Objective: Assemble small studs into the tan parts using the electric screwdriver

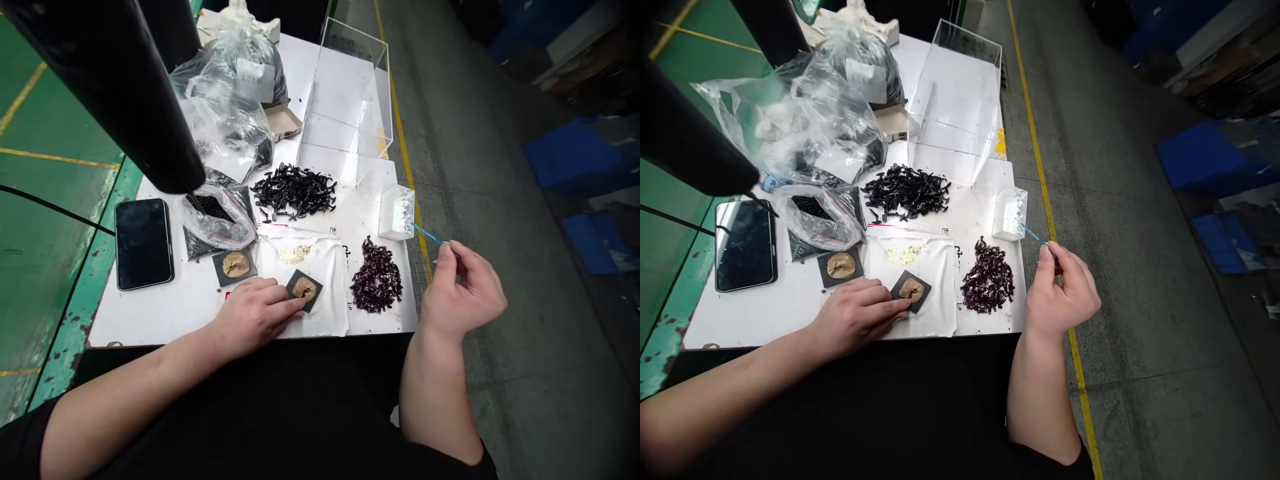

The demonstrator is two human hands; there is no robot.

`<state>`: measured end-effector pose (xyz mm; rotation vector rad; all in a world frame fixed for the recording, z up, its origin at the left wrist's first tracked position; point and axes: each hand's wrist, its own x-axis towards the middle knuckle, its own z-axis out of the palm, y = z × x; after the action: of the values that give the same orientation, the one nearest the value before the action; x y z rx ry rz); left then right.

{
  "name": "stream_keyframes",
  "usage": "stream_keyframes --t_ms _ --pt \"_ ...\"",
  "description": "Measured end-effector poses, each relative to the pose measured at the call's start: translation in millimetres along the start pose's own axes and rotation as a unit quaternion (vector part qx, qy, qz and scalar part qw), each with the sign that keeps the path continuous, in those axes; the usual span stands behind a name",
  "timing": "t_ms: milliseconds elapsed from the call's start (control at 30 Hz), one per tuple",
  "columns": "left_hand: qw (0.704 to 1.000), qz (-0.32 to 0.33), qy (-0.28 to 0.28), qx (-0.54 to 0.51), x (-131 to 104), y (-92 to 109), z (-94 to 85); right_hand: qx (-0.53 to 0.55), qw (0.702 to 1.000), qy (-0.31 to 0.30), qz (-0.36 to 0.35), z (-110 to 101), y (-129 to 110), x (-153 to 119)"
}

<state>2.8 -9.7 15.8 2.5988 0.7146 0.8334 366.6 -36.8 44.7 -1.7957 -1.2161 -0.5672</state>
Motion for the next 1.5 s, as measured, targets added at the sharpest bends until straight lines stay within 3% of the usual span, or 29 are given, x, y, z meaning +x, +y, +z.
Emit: stream_keyframes --t_ms 167,367,667,767,867,933,1033,1100,1200,1333,1500 --pt "1.000 -0.002 0.003 -0.004 0 1 0.6 0.022 0.999 0.009 -0.034 8 1 -1" --pt "1.000 -0.004 -0.004 -0.001 0 2 -0.8 0.026 0.999 0.007 -0.029 10 2 -3" --pt "1.000 -0.007 -0.007 0.000 -1 1 1.4 0.031 0.998 -0.060 0.002 2 1 -4" --pt "1.000 -0.013 -0.008 -0.008 -2 1 1.2 0.039 0.997 -0.057 -0.019 -15 -15 -12" --pt "1.000 -0.023 -0.007 -0.015 -2 2 0.9 0.071 0.995 -0.039 -0.057 -29 -47 -21" --pt "0.999 -0.029 -0.005 -0.016 -2 2 0.7 0.122 0.984 -0.082 -0.100 -28 -73 -22" --pt "0.999 -0.031 -0.007 -0.016 -1 2 0.2 0.154 0.946 -0.244 -0.150 -1 -109 -12" --pt "0.999 -0.032 -0.006 -0.015 0 2 -0.4 0.098 0.906 -0.376 -0.165 29 -129 0" --pt "0.999 -0.033 0.002 -0.013 -1 2 -0.9 0.002 0.850 -0.490 -0.194 75 -155 15" --pt "0.999 -0.032 0.010 -0.006 -3 2 -0.7 -0.027 0.821 -0.524 -0.227 115 -184 18" --pt "0.999 -0.030 0.023 -0.010 -4 2 -0.7 -0.047 0.802 -0.540 -0.250 133 -202 14"
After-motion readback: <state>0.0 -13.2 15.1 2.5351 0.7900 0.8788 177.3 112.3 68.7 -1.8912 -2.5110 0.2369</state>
